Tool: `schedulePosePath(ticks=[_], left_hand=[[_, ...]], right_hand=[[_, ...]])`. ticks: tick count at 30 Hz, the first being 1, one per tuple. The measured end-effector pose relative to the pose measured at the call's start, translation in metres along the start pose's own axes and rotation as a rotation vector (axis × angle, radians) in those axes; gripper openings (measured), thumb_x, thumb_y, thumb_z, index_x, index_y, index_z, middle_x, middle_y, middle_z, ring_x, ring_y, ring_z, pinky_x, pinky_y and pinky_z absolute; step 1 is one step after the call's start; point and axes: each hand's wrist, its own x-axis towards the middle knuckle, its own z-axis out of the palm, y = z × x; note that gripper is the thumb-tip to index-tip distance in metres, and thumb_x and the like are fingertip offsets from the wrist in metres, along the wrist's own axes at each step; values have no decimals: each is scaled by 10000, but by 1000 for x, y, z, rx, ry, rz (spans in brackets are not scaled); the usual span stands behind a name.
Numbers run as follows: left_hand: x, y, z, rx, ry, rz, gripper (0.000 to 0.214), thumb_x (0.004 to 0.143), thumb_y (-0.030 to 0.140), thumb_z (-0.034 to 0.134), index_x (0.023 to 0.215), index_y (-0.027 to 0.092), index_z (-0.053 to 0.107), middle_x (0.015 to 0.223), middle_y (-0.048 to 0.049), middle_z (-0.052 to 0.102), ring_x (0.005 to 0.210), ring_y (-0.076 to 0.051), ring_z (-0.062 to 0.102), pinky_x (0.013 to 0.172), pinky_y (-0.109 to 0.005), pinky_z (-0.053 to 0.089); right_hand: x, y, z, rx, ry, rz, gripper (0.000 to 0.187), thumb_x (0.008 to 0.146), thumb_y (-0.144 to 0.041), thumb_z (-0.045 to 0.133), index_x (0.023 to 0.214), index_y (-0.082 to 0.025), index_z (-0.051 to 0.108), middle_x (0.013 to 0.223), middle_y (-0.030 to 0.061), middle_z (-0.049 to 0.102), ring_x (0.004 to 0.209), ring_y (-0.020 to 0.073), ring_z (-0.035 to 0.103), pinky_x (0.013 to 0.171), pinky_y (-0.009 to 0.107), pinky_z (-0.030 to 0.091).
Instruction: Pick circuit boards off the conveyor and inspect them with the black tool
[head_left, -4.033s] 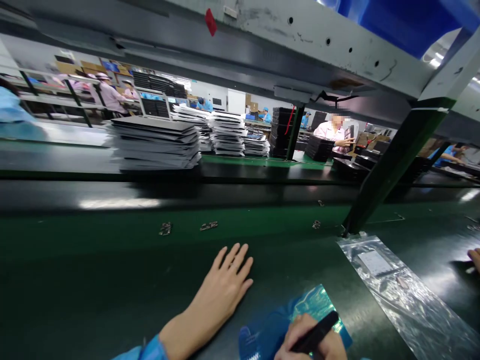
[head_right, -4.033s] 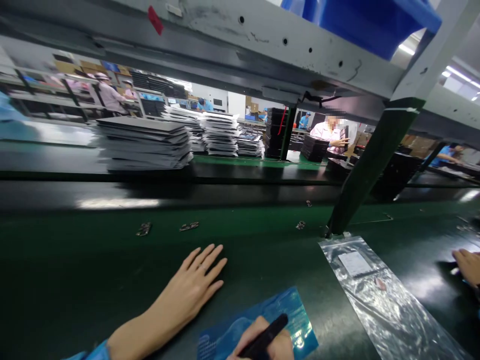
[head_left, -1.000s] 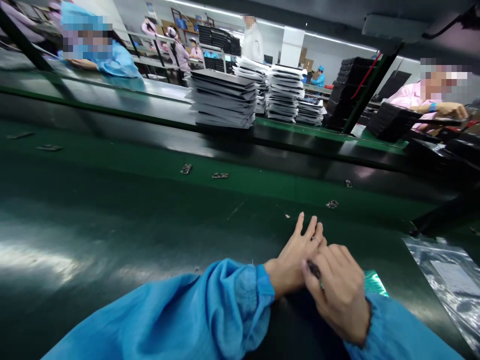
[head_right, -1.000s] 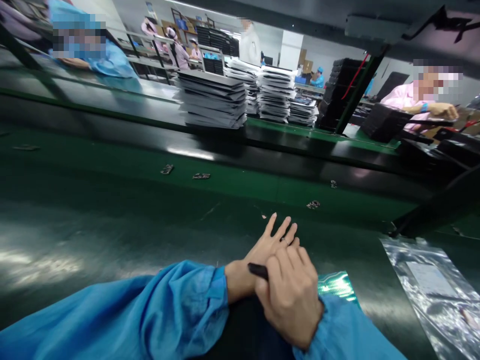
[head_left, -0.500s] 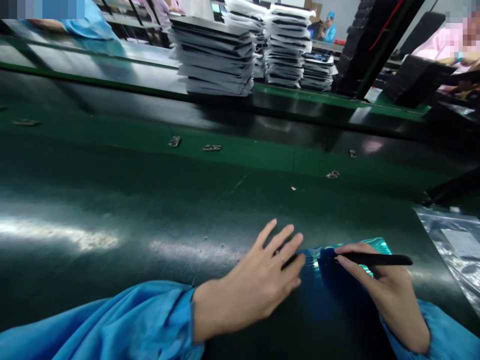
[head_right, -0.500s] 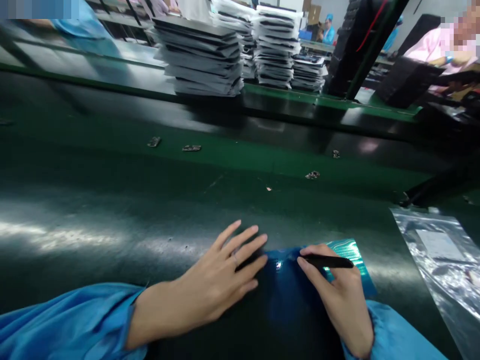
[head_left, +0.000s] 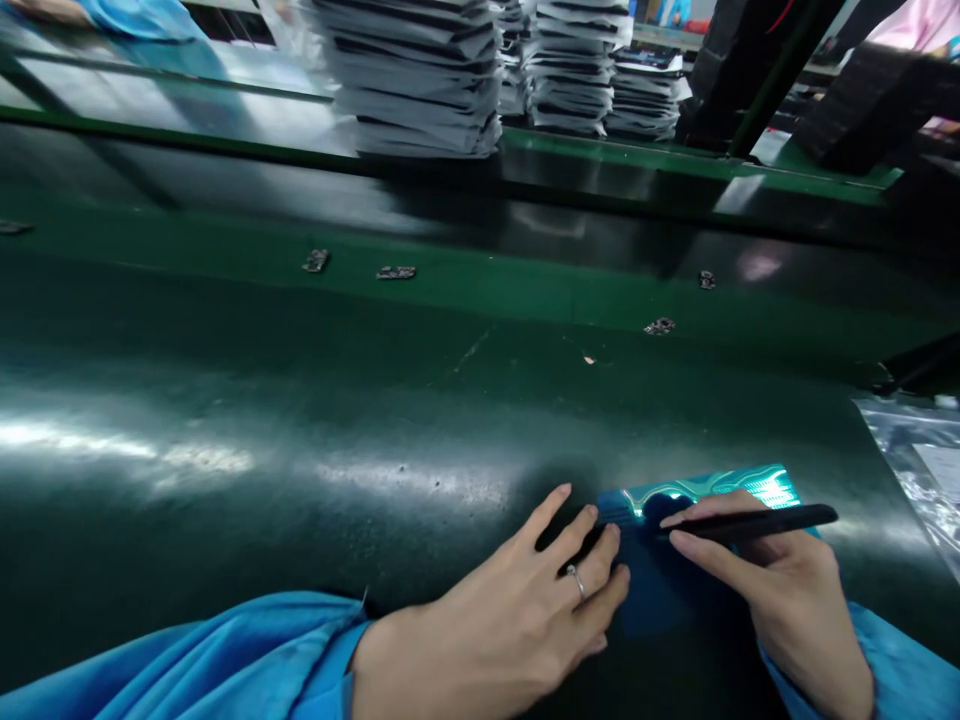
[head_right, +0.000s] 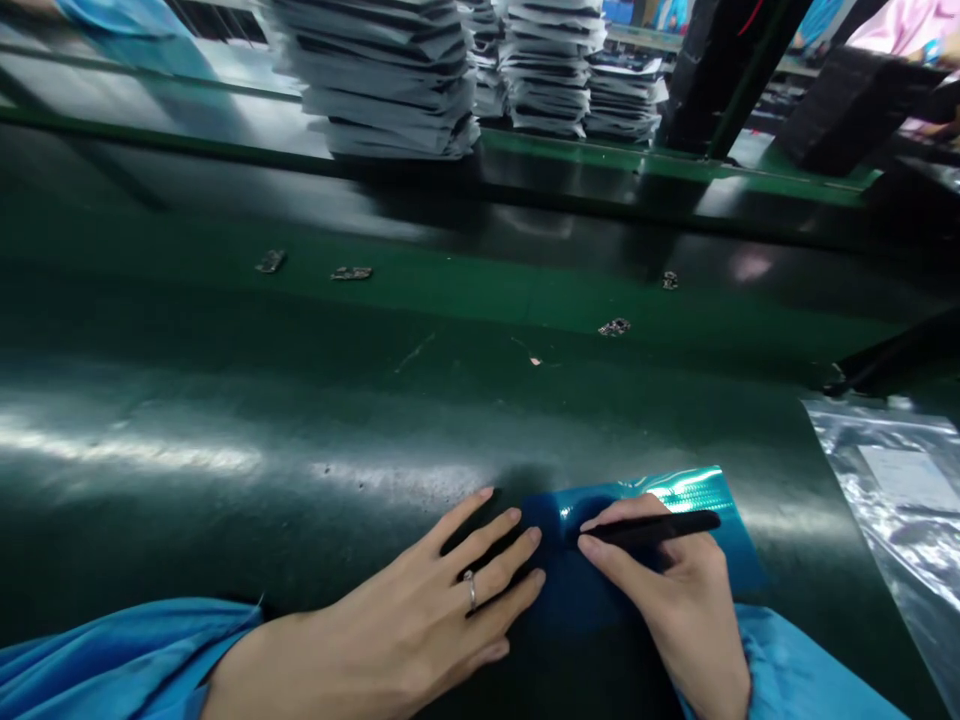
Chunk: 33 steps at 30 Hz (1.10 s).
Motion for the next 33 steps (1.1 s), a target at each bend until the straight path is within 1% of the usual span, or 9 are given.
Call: schedulePosePath(ticks=[2,5,10,16,18,22,27,30,33], left_hand=[[0,0,-1,-9,9,-14,351,948,324,437,1244,151,512,1242,-97,544,1167,-273,487,1003,-490,372],[1,1,-2,-2,19,-27,338,946,314,440,1228,149,527,1239,-109,548,1166,-278,493,987,-478,392],[1,0,-5,-1,-10,1,362,953,323,419,1252,142,512,1268,-120,525,1204,-290,461,997,-480,388],[2,0,-6,-5,-31,4,365,946,322,435,1259,146,505,1267,-123,526,1212,-288,456,1012,-493,372],[2,0,-6,-14,-24,2,371,943,328,443,1257,140,505,1271,-128,522,1212,-290,454,1013,-493,371],[1,1,-4,-27,-17,-4,370,947,312,434,1269,141,495,1269,-126,523,1205,-289,462,1011,-497,377],[3,0,-4,-28,-10,-2,357,954,296,418,1267,143,495,1261,-126,529,1202,-282,467,1011,-501,378],[4,0,-6,-26,-3,-6,338,949,298,433,1235,143,522,1240,-122,548,1192,-276,478,1008,-486,386],[3,-1,-7,-32,-1,-7,331,946,300,443,1230,152,528,1230,-114,556,1187,-272,483,1007,-482,386]], right_hand=[[1,1,-1,43,-20,15,194,705,-376,755,790,-208,710,819,55,707,848,267,649,716,331,529],[1,4,-2,61,-35,-9,165,709,-353,759,787,-213,720,810,48,710,817,247,660,698,298,544],[0,7,-2,38,-81,-56,121,730,-315,753,812,-228,735,820,43,718,824,229,671,696,263,565],[2,6,-2,-20,-90,-98,96,740,-300,745,817,-244,738,837,35,726,828,229,680,672,246,578],[2,4,-1,-22,-85,-80,110,733,-321,748,805,-238,738,834,38,724,830,234,677,672,255,575],[-1,0,2,3,-27,11,161,704,-362,759,780,-223,730,836,48,715,856,262,661,713,307,558],[-1,-3,3,6,-46,-3,136,698,-348,765,763,-234,731,805,29,714,821,229,665,713,262,543],[0,-4,4,24,-20,48,133,696,-342,764,758,-230,727,805,25,706,830,221,657,732,257,529],[0,-4,4,39,-17,68,157,685,-345,775,760,-214,729,794,38,707,830,232,661,710,259,536]])
